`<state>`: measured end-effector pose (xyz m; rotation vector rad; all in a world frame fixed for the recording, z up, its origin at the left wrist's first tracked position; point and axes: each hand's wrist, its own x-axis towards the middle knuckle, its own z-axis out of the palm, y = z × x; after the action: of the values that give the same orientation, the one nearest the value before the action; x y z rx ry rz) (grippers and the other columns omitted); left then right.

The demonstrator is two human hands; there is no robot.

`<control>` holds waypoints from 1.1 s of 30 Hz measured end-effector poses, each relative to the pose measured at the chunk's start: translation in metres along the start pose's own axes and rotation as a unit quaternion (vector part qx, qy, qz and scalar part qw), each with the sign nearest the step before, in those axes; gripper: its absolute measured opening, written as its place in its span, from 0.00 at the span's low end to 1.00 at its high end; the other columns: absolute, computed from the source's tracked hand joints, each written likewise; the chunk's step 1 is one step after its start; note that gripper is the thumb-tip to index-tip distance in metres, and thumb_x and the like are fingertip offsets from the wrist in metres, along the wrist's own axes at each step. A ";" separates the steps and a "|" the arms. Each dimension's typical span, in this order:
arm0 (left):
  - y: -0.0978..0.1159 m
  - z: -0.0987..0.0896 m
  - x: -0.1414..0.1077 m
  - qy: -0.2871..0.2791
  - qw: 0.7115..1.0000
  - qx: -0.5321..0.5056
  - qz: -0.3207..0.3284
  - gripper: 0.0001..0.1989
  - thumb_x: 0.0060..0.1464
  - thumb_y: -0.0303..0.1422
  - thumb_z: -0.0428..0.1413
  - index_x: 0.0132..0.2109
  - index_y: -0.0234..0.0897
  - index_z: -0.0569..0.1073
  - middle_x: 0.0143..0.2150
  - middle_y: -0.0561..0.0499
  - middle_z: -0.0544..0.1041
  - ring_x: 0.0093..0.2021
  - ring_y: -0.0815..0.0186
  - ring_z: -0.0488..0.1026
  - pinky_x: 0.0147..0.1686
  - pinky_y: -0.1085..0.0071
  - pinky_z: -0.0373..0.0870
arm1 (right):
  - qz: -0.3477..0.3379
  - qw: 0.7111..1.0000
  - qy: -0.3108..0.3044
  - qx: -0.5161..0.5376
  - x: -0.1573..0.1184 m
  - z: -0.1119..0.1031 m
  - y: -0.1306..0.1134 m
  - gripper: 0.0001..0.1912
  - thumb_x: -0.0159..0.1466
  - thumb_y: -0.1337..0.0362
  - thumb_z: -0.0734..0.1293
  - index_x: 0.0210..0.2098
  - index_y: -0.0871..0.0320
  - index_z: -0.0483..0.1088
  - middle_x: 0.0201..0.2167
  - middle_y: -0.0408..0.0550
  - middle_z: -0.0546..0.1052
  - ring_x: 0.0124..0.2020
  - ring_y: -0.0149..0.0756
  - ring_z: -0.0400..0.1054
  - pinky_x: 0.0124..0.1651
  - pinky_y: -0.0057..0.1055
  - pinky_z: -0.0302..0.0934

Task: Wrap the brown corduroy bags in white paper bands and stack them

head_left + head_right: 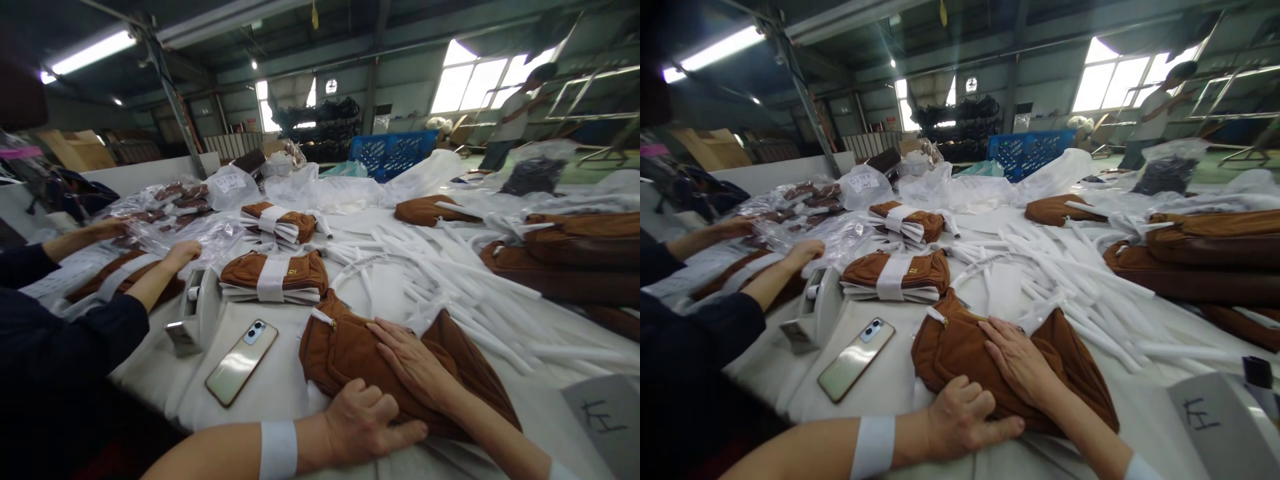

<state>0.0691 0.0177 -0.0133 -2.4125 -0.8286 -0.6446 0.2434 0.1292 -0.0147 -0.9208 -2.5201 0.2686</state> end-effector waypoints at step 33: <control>0.014 0.002 0.009 0.071 0.996 -0.049 -0.033 0.13 0.64 0.33 0.52 0.54 0.46 0.71 0.29 0.55 0.64 0.27 0.68 0.61 0.28 0.66 0.50 | 0.146 0.972 -0.041 -0.177 -0.067 -0.089 0.053 0.17 0.59 0.75 0.56 0.32 0.56 0.75 0.33 0.48 0.79 0.39 0.39 0.73 0.52 0.40 0.58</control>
<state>0.0855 0.0126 -0.0136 -2.3999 -0.8383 -0.8913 0.3608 0.1286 0.0241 -1.4524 -2.5472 -0.0629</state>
